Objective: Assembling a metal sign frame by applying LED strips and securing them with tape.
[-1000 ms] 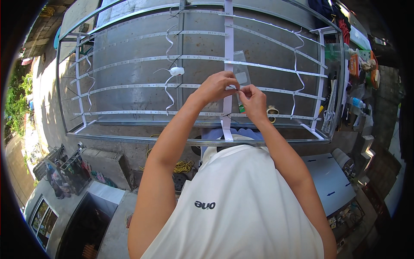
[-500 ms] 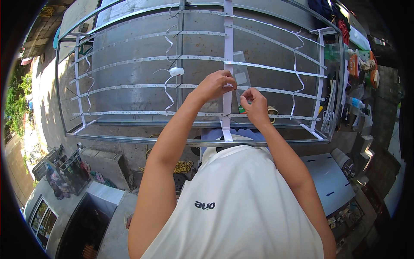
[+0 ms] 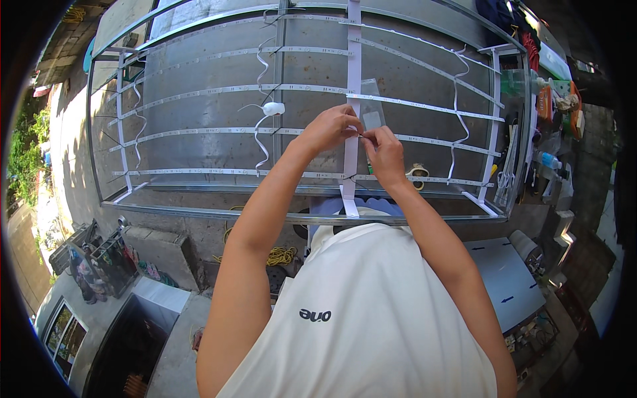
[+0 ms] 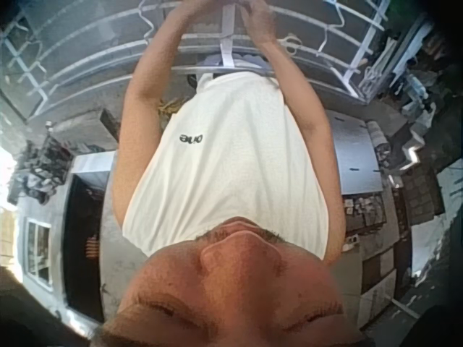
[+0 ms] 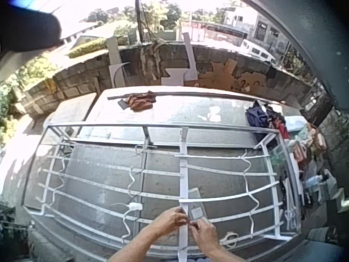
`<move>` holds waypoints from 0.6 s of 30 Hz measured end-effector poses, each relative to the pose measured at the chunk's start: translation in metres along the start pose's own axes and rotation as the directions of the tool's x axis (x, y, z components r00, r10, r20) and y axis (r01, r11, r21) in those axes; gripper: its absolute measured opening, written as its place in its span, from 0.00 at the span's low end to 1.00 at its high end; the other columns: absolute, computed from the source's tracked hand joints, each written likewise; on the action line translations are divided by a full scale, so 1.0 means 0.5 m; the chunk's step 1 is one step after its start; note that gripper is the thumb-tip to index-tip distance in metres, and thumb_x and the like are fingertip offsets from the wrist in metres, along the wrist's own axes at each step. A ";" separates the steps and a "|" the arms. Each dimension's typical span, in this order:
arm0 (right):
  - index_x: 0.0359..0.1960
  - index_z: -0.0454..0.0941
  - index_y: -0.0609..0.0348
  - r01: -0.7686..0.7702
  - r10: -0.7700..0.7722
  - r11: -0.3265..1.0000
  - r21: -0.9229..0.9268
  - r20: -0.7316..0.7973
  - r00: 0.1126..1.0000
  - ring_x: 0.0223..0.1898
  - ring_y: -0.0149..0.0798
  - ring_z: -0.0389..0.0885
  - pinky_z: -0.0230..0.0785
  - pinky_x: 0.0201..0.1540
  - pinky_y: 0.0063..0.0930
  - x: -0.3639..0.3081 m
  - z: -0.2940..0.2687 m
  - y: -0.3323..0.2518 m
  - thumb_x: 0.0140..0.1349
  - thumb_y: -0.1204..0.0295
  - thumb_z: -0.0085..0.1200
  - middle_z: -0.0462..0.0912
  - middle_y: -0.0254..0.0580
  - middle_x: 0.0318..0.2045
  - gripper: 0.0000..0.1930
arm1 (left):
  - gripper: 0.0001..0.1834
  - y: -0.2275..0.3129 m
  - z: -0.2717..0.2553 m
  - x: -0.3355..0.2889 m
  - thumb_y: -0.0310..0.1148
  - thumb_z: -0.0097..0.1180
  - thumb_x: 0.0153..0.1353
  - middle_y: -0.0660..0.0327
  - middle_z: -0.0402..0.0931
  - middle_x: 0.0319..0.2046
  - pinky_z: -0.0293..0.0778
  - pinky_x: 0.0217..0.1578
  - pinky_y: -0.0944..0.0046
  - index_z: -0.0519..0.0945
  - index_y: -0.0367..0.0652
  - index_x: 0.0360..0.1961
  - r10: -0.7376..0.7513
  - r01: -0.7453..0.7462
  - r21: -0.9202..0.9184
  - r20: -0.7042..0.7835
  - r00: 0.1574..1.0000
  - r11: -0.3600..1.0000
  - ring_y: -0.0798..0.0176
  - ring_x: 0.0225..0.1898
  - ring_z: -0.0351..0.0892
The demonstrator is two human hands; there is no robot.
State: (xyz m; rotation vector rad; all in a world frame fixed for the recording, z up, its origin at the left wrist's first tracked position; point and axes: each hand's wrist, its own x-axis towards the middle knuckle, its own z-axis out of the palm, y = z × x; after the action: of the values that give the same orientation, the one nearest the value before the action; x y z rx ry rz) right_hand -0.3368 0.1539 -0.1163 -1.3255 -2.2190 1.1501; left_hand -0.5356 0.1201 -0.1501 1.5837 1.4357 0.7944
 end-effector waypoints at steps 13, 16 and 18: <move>0.38 0.78 0.62 -0.064 0.067 0.993 -0.094 0.029 0.997 0.42 0.57 0.84 0.75 0.44 0.49 0.018 -0.007 0.010 0.64 0.77 0.60 0.82 0.50 0.41 0.04 | 0.24 0.019 -0.006 -0.032 0.39 0.72 0.57 0.61 0.85 0.37 0.69 0.49 0.49 0.74 0.48 0.51 -0.338 0.358 0.221 -0.125 0.933 0.907 0.52 0.42 0.84; 0.39 0.78 0.63 -0.100 0.101 0.994 -0.043 0.029 0.994 0.40 0.57 0.85 0.75 0.43 0.49 0.018 0.003 0.017 0.64 0.77 0.59 0.83 0.51 0.40 0.05 | 0.25 0.019 0.005 -0.040 0.45 0.72 0.56 0.63 0.86 0.34 0.62 0.52 0.48 0.75 0.49 0.49 -0.390 0.405 0.265 -0.108 0.914 0.875 0.52 0.43 0.85; 0.39 0.77 0.63 -0.167 0.167 0.986 -0.012 0.034 0.985 0.38 0.57 0.85 0.76 0.41 0.48 0.016 0.007 0.017 0.65 0.77 0.59 0.84 0.53 0.38 0.05 | 0.25 0.014 0.014 -0.043 0.45 0.72 0.56 0.62 0.87 0.34 0.62 0.52 0.48 0.76 0.49 0.49 -0.409 0.425 0.265 -0.116 0.905 0.866 0.53 0.43 0.85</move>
State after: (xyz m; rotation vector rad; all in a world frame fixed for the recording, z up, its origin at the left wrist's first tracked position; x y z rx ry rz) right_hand -0.3381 0.1612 -0.1260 -1.5311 -2.1738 1.2302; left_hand -0.5294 0.0979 -0.1452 1.3803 1.9179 0.3884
